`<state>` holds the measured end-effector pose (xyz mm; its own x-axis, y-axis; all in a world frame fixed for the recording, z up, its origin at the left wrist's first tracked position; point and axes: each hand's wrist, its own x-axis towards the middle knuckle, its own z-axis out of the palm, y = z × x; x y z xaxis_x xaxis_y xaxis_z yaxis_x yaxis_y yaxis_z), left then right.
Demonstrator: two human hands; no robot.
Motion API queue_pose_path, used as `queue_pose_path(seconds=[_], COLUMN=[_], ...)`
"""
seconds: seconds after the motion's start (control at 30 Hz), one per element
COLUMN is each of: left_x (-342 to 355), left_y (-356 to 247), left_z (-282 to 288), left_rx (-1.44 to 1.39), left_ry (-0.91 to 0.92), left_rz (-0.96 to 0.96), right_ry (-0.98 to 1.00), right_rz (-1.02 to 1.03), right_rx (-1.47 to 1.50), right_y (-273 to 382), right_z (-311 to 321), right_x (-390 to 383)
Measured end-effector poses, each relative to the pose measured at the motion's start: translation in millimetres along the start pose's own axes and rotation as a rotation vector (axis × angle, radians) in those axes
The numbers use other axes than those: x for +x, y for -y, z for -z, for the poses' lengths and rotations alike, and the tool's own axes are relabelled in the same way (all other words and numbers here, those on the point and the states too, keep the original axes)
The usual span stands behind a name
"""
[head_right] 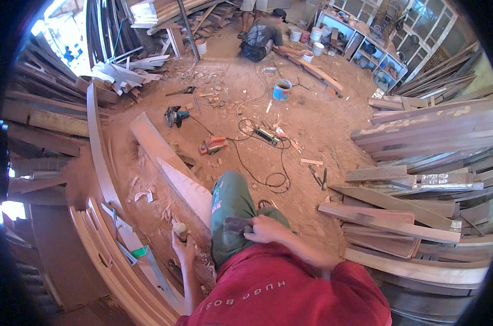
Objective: The person holds a small cylindrical object in their left hand and repeatedly strikes it with a small axe held in their right hand. They perform this action while sitting on the floor of a workshop, seemingly to sharpen or shape the object.
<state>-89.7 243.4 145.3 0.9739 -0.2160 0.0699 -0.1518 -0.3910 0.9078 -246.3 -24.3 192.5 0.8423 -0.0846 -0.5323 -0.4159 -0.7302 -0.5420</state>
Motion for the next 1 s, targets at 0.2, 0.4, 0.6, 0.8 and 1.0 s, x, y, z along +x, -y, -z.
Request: queue_pose_path(seconds=[0.2, 0.4, 0.6, 0.8, 1.0], left_x=[17.2, 40.9, 45.3, 56.1, 65.5], left_y=[-22.4, 7.8, -10.6, -30.3, -30.0], left_z=[25.8, 5.1, -52.3, -76.4, -70.9], left_rx=[0.144, 0.347, 0.629, 0.364, 0.399], left_ry=[-0.084, 0.192, -0.075, 0.078, 0.079], left_rz=[-0.052, -0.114, -0.218, -0.146, -0.169], right_ry=[0.112, 0.075, -0.016, 0.032, 0.152], right_rz=[0.142, 0.144, 0.117, 0.116, 0.057], right_rx=[-0.090, -0.104, -0.011, 0.046, 0.028], right_y=[47.4, 36.6, 32.0, 29.3, 27.5], right_z=[-14.6, -23.7, -26.7, -26.4, -14.1], right_x=[-8.6, -7.0, -12.9, -6.8, -0.3])
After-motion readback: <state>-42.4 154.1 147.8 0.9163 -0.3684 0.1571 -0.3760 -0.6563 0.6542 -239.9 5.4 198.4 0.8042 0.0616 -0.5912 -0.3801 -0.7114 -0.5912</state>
